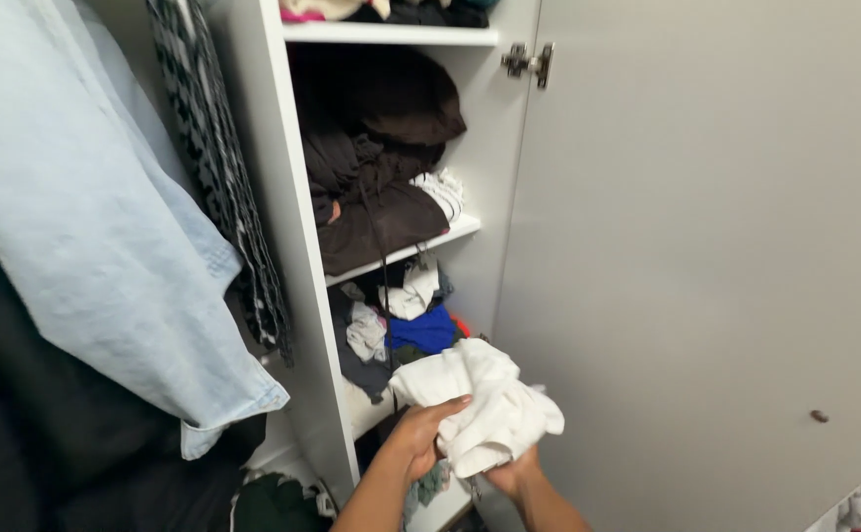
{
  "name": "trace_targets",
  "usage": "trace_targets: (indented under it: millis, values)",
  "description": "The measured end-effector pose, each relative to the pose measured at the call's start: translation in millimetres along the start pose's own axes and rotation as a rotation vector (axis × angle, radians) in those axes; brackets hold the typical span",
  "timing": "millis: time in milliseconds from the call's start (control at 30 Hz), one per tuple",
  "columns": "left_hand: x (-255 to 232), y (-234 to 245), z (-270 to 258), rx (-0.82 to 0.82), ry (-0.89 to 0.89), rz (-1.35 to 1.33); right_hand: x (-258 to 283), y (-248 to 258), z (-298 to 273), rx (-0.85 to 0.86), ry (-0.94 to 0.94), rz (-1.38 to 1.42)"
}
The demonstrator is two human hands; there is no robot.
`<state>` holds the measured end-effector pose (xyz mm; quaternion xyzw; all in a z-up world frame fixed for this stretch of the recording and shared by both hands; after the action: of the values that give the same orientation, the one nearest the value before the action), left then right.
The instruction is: Folding clothes and organizing them on closet shelves.
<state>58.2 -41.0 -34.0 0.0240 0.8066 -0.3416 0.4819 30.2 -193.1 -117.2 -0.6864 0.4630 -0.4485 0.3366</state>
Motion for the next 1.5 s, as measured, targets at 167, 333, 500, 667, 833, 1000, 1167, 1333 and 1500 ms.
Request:
trace_targets:
  millis: [167, 333, 500, 667, 833, 1000, 1167, 1333, 1500]
  values:
    - [15, 21, 91, -0.179, 0.016, 0.327, 41, 10, 66, 0.034, 0.171, 0.082]
    - [-30, 2, 136, -0.862, -0.381, 1.302, 70, 6, 150, 0.04, 0.301, 0.168]
    - [-64, 21, 266, -0.807, -0.481, 1.633, 101, -31, 292, 0.065, 0.478, 0.286]
    - [-155, 60, 380, -0.878, -0.474, 1.749, 124, -93, 454, 0.133, 0.688, 0.413]
    - [-183, 129, 479, -0.806, -0.176, 1.878, 116, -140, 581, 0.192, 0.903, 0.537]
    - [-192, 171, 540, -0.815, -0.227, 1.882, 128, -131, 664, 0.194, 0.887, 0.534]
    - [-180, 197, 552, -0.803, -0.231, 1.871, 134, -103, 633, 0.056, 0.387, 0.267]
    - [-178, 225, 559, -0.801, -0.272, 1.865, 146, -115, 542, -0.135, 0.691, -0.469]
    - [-178, 279, 543, -0.795, -0.312, 1.859, 148, -140, 530, -0.113, 1.592, -1.193]
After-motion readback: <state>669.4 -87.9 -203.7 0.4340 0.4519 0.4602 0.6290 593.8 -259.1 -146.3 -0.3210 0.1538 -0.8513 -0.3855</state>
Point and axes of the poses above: each hand's wrist, its own z-axis towards the middle knuckle, its own y-axis out of the back of the hand, x = y × z, the point moved 2 cm from there along z, towards the middle knuckle, and after that the axes turned 9 degrees about z, right-handed, at the moved point
